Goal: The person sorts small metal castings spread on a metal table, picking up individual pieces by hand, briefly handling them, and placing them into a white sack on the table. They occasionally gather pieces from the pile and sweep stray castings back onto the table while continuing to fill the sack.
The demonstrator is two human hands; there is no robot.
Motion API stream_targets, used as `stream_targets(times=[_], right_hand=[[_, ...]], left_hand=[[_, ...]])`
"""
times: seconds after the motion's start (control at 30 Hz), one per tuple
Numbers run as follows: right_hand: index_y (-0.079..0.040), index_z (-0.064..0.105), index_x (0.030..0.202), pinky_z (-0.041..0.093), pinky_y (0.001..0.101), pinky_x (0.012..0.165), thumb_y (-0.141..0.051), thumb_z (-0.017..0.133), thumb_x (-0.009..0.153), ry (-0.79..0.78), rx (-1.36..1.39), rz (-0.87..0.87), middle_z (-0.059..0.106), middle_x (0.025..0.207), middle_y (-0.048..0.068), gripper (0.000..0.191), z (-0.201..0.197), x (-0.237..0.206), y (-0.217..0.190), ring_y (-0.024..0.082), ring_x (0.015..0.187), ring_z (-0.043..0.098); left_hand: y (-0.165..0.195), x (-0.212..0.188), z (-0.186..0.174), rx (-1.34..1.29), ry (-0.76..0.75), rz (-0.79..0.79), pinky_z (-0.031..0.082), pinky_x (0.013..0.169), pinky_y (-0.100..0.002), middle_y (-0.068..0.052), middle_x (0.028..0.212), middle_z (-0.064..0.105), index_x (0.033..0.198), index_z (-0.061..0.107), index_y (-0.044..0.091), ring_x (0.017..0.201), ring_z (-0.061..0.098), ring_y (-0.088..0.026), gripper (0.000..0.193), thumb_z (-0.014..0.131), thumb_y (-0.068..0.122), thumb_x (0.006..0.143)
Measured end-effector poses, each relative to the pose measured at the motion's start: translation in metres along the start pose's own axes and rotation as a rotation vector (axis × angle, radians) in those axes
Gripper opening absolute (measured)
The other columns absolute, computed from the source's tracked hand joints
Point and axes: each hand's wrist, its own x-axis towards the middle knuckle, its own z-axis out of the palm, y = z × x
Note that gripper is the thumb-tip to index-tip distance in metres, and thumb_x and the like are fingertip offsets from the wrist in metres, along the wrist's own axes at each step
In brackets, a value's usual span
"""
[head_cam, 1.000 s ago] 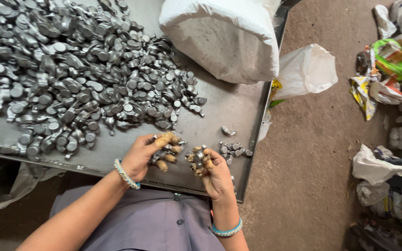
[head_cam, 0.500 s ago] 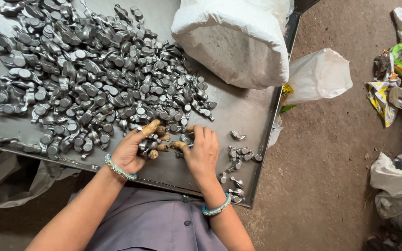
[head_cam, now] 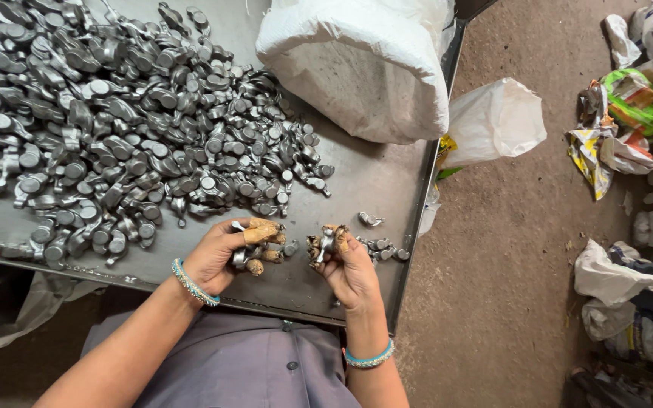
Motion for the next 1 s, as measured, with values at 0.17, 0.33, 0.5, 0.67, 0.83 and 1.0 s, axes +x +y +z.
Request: stream_targets(times=[0.17, 0.33, 0.5, 0.67, 0.83, 1.0], right_hand=[[-0.003, 0.065, 0.109, 0.056, 0.0326, 0.067, -0.019, 0.069, 0.099, 0.010, -0.102, -0.001, 0.072, 0.090, 0.005, 0.019, 0.010, -0.002, 0.003, 0.013, 0.074, 0.064], [-0.002, 0.064, 0.110, 0.056, 0.0290, 0.066, -0.017, 0.068, 0.100, -0.053, -0.229, -0.091, 0.071, 0.091, 0.005, 0.019, 0.039, -0.006, 0.007, 0.013, 0.076, 0.066], [0.002, 0.064, 0.113, 0.055, 0.0253, 0.075, -0.004, 0.065, 0.100, -0.089, -0.748, -0.323, 0.072, 0.099, 0.005, 0.015, 0.064, -0.016, 0.013, 0.009, 0.086, 0.066], [0.001, 0.065, 0.111, 0.057, 0.0249, 0.075, -0.006, 0.064, 0.099, 0.040, -0.748, -0.439, 0.073, 0.100, 0.005, 0.014, 0.065, -0.024, -0.012, 0.009, 0.084, 0.067], [-0.001, 0.067, 0.108, 0.057, 0.0278, 0.080, -0.003, 0.074, 0.091, 0.211, -1.128, -0.544, 0.074, 0.098, 0.007, 0.019, 0.087, -0.033, -0.004, 0.015, 0.086, 0.070], [-0.004, 0.068, 0.108, 0.048, 0.0419, 0.099, 0.003, 0.077, 0.065, -0.082, -1.725, -0.834, 0.069, 0.124, 0.014, 0.045, 0.113, -0.040, 0.013, 0.035, 0.115, 0.059]], left_hand=[[-0.013, 0.001, 0.008, 0.054, -0.010, -0.003, 0.058, 0.051, -0.031, -0.013, 0.104, 0.078, 0.117, 0.070, 0.000, 0.079, 0.076, -0.023, 0.031, 0.069, 0.016, 0.091], [-0.025, -0.002, 0.013, 0.058, -0.021, -0.016, 0.058, 0.049, -0.031, -0.011, 0.101, 0.077, 0.122, 0.069, 0.002, 0.075, 0.075, -0.021, 0.040, 0.065, 0.032, 0.095], [-0.022, -0.008, 0.024, 0.009, -0.018, -0.047, 0.060, 0.048, -0.031, -0.008, 0.096, 0.073, 0.121, 0.067, 0.005, 0.074, 0.074, -0.017, 0.053, 0.062, 0.049, 0.093], [-0.003, 0.008, 0.043, -0.011, 0.004, -0.096, 0.056, 0.045, -0.030, -0.011, 0.095, 0.076, 0.116, 0.068, -0.001, 0.071, 0.073, -0.019, 0.058, 0.063, 0.052, 0.091], [0.038, 0.084, 0.094, -0.068, 0.061, 0.088, 0.052, 0.046, -0.032, -0.007, 0.093, 0.073, 0.109, 0.066, 0.002, 0.067, 0.071, -0.022, 0.051, 0.069, 0.049, 0.091], [0.116, 0.212, 0.169, -0.449, -0.145, 0.464, 0.059, 0.065, -0.042, -0.011, 0.097, 0.067, 0.108, 0.064, 0.003, 0.080, 0.066, -0.024, 0.032, 0.069, 0.032, 0.093]])
